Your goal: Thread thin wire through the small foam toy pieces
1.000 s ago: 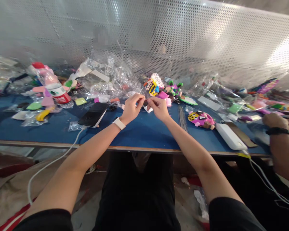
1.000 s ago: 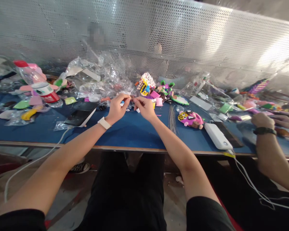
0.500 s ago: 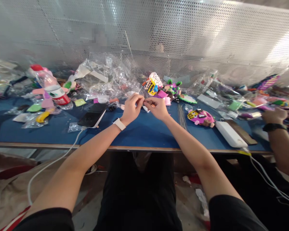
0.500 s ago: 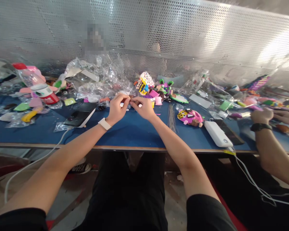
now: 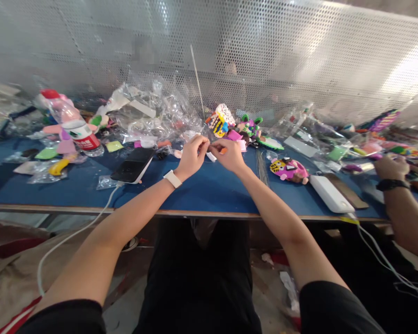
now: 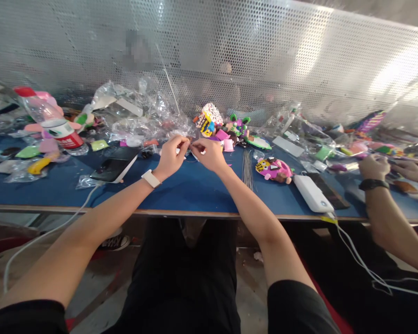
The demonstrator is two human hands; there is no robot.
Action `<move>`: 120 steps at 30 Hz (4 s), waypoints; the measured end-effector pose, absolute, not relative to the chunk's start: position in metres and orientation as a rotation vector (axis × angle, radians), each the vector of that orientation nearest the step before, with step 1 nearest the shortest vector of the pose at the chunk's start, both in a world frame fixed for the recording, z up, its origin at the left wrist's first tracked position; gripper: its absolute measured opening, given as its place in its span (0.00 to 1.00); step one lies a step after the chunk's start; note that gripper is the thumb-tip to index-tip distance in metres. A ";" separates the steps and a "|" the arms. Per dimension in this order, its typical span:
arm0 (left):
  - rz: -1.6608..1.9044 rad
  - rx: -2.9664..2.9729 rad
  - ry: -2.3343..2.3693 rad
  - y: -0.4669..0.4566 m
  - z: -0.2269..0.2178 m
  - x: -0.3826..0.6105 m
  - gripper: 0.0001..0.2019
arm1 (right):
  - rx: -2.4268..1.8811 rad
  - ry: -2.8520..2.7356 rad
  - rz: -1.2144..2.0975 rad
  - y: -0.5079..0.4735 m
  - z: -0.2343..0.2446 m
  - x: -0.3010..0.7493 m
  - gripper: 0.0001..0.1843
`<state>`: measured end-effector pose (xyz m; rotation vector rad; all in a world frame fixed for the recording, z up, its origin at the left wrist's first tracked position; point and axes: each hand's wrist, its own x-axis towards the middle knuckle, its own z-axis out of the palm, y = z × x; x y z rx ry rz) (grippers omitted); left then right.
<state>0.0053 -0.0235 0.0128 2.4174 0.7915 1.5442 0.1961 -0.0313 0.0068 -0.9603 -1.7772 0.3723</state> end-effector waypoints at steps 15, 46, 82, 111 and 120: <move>1.463 2.661 0.772 -0.018 0.009 -0.002 0.13 | -0.876 -1.342 1.252 -0.029 0.007 0.193 0.26; 1.423 2.325 0.911 0.004 -0.007 0.009 0.12 | -0.979 -1.830 0.066 -0.031 -0.010 0.185 0.05; 1.294 2.426 0.848 -0.009 0.009 0.005 0.14 | -0.964 -1.908 0.265 -0.034 0.007 0.196 0.07; 1.339 2.574 0.754 -0.015 0.014 0.000 0.12 | -0.879 -1.556 1.113 -0.026 0.010 0.203 0.26; 1.250 2.677 0.864 -0.015 0.008 0.003 0.10 | -0.881 -1.444 1.059 -0.022 0.008 0.198 0.25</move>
